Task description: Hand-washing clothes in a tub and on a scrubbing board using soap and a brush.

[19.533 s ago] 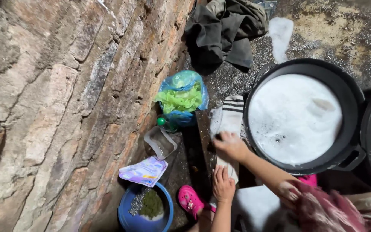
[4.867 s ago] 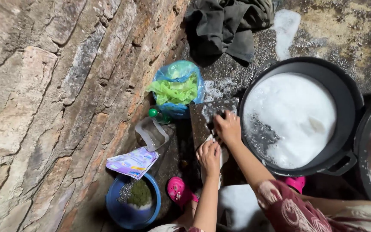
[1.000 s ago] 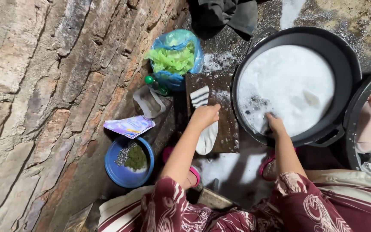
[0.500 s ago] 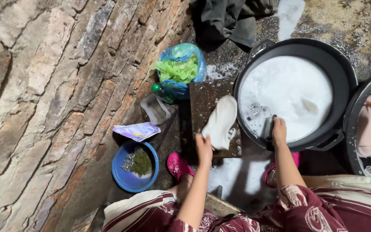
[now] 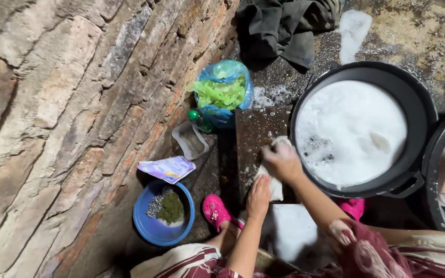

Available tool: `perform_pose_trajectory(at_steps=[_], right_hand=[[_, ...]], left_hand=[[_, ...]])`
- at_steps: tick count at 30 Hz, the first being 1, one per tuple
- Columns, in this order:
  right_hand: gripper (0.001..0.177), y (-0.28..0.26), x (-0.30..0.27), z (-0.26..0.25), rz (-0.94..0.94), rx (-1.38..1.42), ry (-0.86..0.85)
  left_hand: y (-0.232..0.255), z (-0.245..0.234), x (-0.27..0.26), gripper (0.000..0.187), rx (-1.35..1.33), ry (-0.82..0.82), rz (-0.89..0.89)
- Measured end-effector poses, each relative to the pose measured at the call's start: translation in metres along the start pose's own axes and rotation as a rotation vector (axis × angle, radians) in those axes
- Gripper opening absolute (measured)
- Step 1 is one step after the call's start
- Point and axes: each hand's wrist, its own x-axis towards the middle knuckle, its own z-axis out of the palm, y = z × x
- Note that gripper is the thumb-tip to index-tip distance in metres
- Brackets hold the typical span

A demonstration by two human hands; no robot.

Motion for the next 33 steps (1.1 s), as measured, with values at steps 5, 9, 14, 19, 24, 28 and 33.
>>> perform_pose_trajectory(at_steps=[5,9,14,19,24,28,33], right_hand=[[0.048,0.003,0.024,-0.013,0.327,-0.026,0.231],[0.038,0.015,0.018,-0.013,0.155,0.040,0.068],[0.035,0.023,0.026,-0.011,0.167,0.031,-0.045],[0.032,-0.015,-0.002,-0.007,0.254,0.200,0.216],[0.040,0.012,0.029,-0.023,0.129,-0.079,0.029],[0.039,0.017,0.022,-0.008,0.193,-0.080,0.233],[0.040,-0.015,-0.017,-0.006,-0.202,0.004,0.139]], left_hand=[[-0.003,0.001,-0.004,0.039,0.026,0.014,0.032],[-0.025,0.037,-0.026,0.039,0.005,-0.191,-0.115],[0.005,-0.022,0.008,0.041,0.013,0.016,0.060],[-0.017,0.029,-0.010,0.028,-0.014,-0.051,-0.054],[-0.001,-0.006,-0.002,0.047,0.036,-0.026,0.068],[0.002,-0.005,-0.005,0.040,-0.028,0.019,0.010],[-0.010,0.012,-0.007,0.016,0.028,0.126,0.035]])
